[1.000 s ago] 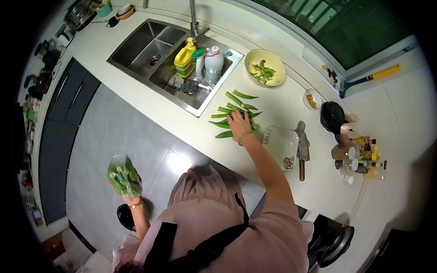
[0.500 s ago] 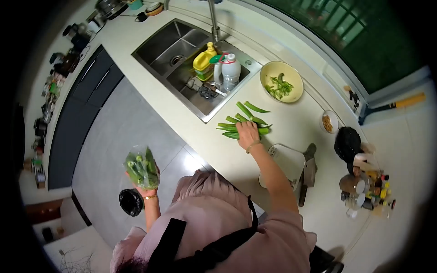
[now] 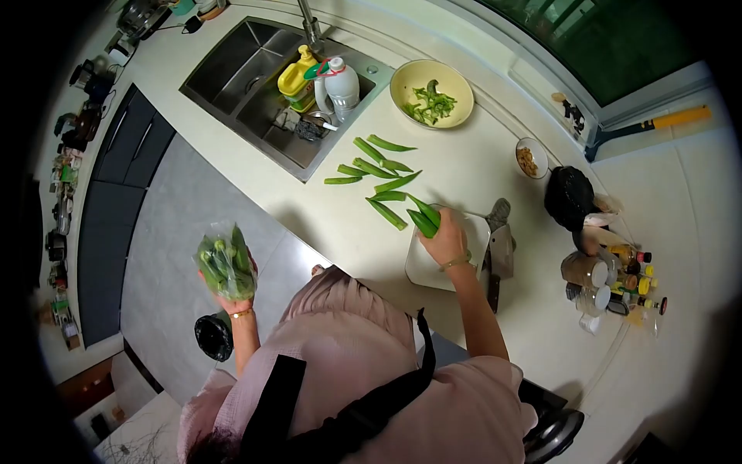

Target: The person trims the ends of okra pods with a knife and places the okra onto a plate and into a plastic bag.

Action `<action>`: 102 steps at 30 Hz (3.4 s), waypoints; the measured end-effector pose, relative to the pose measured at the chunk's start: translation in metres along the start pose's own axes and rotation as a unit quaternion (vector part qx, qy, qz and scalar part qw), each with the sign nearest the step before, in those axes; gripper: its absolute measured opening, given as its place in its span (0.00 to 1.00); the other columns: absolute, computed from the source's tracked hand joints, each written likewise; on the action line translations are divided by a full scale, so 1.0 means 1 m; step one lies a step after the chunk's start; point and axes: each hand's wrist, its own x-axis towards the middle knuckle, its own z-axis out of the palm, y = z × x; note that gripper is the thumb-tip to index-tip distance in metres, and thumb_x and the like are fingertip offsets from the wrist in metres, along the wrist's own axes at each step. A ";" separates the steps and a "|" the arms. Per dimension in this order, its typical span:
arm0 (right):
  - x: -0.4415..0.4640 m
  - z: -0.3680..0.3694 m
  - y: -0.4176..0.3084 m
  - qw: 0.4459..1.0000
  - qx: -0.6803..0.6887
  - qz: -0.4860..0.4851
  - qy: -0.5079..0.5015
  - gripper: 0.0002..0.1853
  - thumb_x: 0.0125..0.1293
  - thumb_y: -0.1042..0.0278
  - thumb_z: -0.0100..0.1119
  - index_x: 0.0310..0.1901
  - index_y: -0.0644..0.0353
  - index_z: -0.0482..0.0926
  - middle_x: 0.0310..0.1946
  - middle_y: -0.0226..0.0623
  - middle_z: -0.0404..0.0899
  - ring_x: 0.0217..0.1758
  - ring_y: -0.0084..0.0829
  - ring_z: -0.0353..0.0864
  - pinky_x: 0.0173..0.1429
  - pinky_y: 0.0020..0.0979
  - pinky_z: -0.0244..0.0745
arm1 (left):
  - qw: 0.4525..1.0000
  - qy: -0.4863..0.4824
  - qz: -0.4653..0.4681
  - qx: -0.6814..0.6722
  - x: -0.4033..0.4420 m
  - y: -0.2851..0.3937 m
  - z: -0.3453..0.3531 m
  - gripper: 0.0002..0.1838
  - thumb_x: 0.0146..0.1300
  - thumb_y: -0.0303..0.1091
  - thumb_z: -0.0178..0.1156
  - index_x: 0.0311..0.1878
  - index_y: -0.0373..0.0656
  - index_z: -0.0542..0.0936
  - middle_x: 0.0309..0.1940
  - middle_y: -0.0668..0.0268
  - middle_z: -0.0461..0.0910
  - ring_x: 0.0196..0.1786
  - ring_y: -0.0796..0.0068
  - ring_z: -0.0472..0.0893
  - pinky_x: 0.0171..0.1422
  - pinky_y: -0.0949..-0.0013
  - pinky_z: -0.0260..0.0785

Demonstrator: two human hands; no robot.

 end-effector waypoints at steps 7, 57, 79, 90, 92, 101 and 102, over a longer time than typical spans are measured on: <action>-0.033 0.000 0.022 0.990 -0.097 0.076 -0.067 0.33 0.35 0.57 0.73 0.43 0.61 0.67 0.38 0.47 0.73 0.42 0.47 0.72 0.43 0.42 0.68 | 0.999 -0.029 -0.027 0.021 0.003 -0.012 0.011 0.36 0.52 0.61 0.53 0.58 0.47 0.67 0.58 0.57 0.65 0.59 0.51 0.63 0.60 0.48 0.58; 0.152 0.100 -0.097 0.934 -0.135 -0.294 -0.153 0.17 0.44 0.75 0.58 0.38 0.61 0.66 0.31 0.48 0.73 0.36 0.48 0.73 0.40 0.43 0.70 | 0.980 0.079 0.175 -0.052 -0.073 0.018 -0.026 0.34 0.50 0.61 0.56 0.56 0.48 0.70 0.55 0.61 0.69 0.58 0.55 0.65 0.61 0.51 0.58; -0.001 -0.023 -0.014 0.984 -0.077 -0.158 -0.018 0.35 0.41 0.58 0.69 0.52 0.61 0.66 0.49 0.47 0.70 0.54 0.44 0.66 0.57 0.41 0.61 | 0.999 -0.016 0.050 0.012 -0.064 -0.008 0.021 0.33 0.55 0.62 0.49 0.59 0.50 0.66 0.57 0.61 0.67 0.56 0.53 0.68 0.57 0.44 0.60; 0.073 0.086 -0.039 0.909 -0.305 -0.225 -0.172 0.19 0.47 0.76 0.57 0.43 0.59 0.67 0.42 0.41 0.71 0.48 0.38 0.70 0.52 0.35 0.64 | 0.995 -0.002 0.100 0.024 -0.078 -0.007 0.012 0.30 0.56 0.59 0.51 0.57 0.52 0.68 0.57 0.64 0.68 0.57 0.58 0.67 0.59 0.50 0.58; 0.077 0.088 -0.039 0.920 -0.282 -0.207 -0.178 0.18 0.46 0.76 0.56 0.42 0.59 0.67 0.41 0.41 0.72 0.47 0.39 0.71 0.51 0.36 0.65 | 0.994 -0.016 0.100 0.039 -0.078 -0.005 0.005 0.29 0.56 0.58 0.52 0.57 0.52 0.69 0.57 0.64 0.68 0.57 0.60 0.67 0.60 0.51 0.57; -0.008 -0.018 -0.015 0.990 -0.085 -0.103 -0.036 0.19 0.44 0.74 0.60 0.39 0.60 0.66 0.35 0.46 0.71 0.40 0.47 0.71 0.42 0.42 0.67 | 0.996 -0.032 0.078 -0.002 -0.074 -0.011 0.005 0.29 0.54 0.56 0.54 0.56 0.50 0.70 0.56 0.63 0.68 0.58 0.58 0.65 0.61 0.51 0.55; -0.023 -0.021 0.001 0.992 -0.096 -0.066 -0.042 0.21 0.44 0.72 0.61 0.41 0.61 0.66 0.35 0.46 0.71 0.40 0.47 0.71 0.43 0.41 0.67 | 0.997 -0.014 0.080 0.005 -0.073 -0.018 0.016 0.28 0.51 0.54 0.59 0.52 0.49 0.73 0.52 0.64 0.72 0.55 0.60 0.69 0.61 0.55 0.61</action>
